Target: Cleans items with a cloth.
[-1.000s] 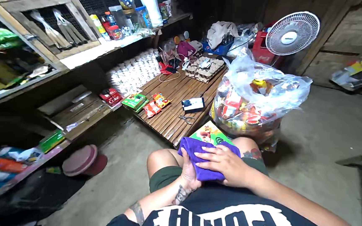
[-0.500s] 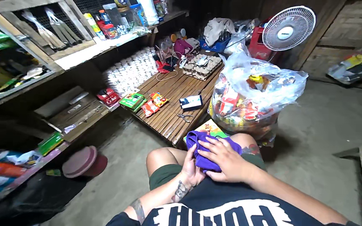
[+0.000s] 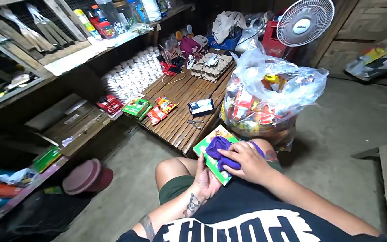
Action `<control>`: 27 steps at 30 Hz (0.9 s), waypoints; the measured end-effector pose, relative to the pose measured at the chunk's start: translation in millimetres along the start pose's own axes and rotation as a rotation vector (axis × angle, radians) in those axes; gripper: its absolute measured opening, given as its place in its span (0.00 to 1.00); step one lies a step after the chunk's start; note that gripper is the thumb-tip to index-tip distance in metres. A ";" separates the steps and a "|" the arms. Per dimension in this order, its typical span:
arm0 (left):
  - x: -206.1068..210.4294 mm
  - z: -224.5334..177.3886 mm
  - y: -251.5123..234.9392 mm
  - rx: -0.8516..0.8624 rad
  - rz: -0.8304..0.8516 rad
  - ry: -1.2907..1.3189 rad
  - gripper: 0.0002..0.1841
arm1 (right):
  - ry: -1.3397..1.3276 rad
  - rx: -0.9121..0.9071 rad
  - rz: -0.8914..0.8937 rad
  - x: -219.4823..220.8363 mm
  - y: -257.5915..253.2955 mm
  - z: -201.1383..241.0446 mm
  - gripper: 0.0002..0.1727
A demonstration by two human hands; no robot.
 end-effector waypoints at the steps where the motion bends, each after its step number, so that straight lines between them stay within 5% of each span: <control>1: 1.2 0.3 0.5 -0.006 -0.007 -0.018 0.39 | -0.002 0.007 0.009 1.3 -2.2 3.6 0.25; 10: 0.0 -4.0 1.4 0.022 -0.077 -0.066 0.35 | -0.073 -0.249 0.025 10.8 -0.7 17.5 0.16; 17: -2.7 -1.7 1.8 0.001 -0.086 -0.041 0.33 | 0.043 0.109 -0.002 0.5 -18.7 -22.5 0.20; 21: -4.8 -1.1 -1.6 -0.012 -0.034 -0.056 0.34 | -0.013 -0.098 0.037 13.4 -14.4 21.3 0.24; 23: -2.7 -0.8 0.2 0.025 -0.137 -0.102 0.37 | -0.041 -0.239 0.048 19.4 -5.1 35.7 0.24; 27: -5.1 -4.6 2.0 0.033 -0.123 -0.052 0.41 | -0.059 -0.274 0.015 16.0 6.7 13.1 0.23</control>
Point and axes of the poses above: each hand's wrist, its own y-axis away from the middle knuckle, its own x-axis out of the palm, z = x × y, the point moved 4 cm from there along -y, towards the middle knuckle, and after that the axes turned 4 degrees about y, right-handed, at the moved point
